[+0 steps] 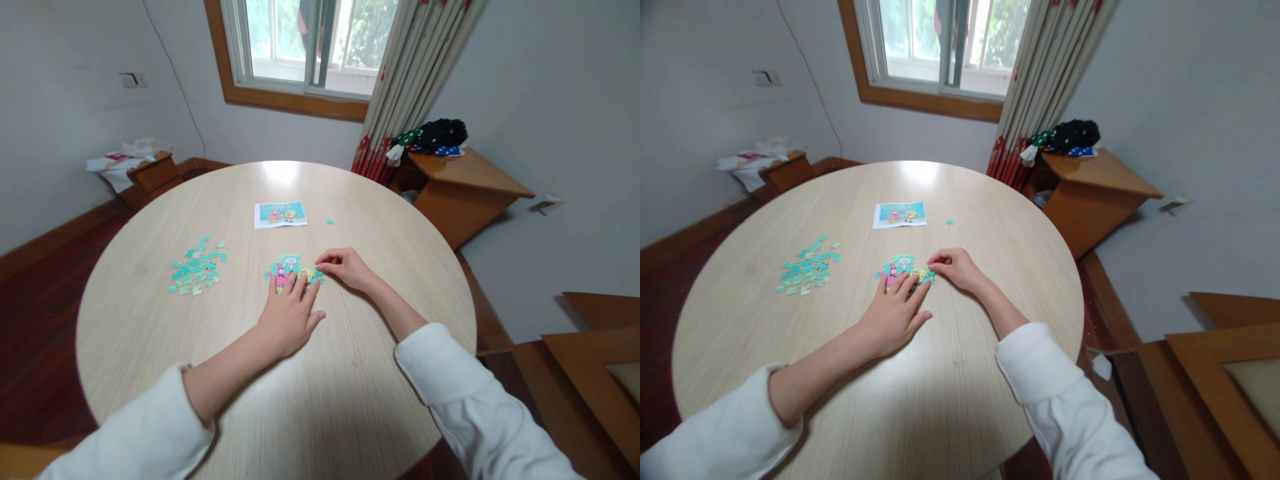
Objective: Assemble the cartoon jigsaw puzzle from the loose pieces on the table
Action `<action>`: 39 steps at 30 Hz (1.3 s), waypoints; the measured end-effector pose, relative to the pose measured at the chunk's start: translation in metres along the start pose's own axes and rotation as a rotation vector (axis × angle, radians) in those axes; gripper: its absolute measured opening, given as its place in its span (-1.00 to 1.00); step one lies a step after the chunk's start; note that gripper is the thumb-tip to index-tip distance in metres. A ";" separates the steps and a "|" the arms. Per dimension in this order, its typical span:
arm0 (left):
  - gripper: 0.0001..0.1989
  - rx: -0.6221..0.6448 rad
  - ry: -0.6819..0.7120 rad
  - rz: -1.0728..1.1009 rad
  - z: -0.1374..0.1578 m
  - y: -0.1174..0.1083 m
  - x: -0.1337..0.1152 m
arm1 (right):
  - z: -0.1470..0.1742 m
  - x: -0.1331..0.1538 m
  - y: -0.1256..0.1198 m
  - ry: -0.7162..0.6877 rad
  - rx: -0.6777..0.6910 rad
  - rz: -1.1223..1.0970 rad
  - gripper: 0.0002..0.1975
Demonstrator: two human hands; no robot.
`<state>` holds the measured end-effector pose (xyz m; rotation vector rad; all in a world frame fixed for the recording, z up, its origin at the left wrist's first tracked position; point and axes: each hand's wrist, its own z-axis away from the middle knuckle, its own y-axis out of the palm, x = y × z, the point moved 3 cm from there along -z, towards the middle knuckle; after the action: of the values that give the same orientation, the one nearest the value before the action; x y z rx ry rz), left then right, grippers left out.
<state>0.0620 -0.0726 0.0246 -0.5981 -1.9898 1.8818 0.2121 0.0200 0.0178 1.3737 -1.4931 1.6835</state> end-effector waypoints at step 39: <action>-0.46 -0.023 0.003 0.002 -0.001 0.000 0.000 | -0.002 0.005 0.007 -0.087 -0.052 0.291 -0.91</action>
<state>0.0624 -0.0720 0.0245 -0.6090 -2.0116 1.8603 0.2039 0.0190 0.0194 1.2647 -1.8467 1.7591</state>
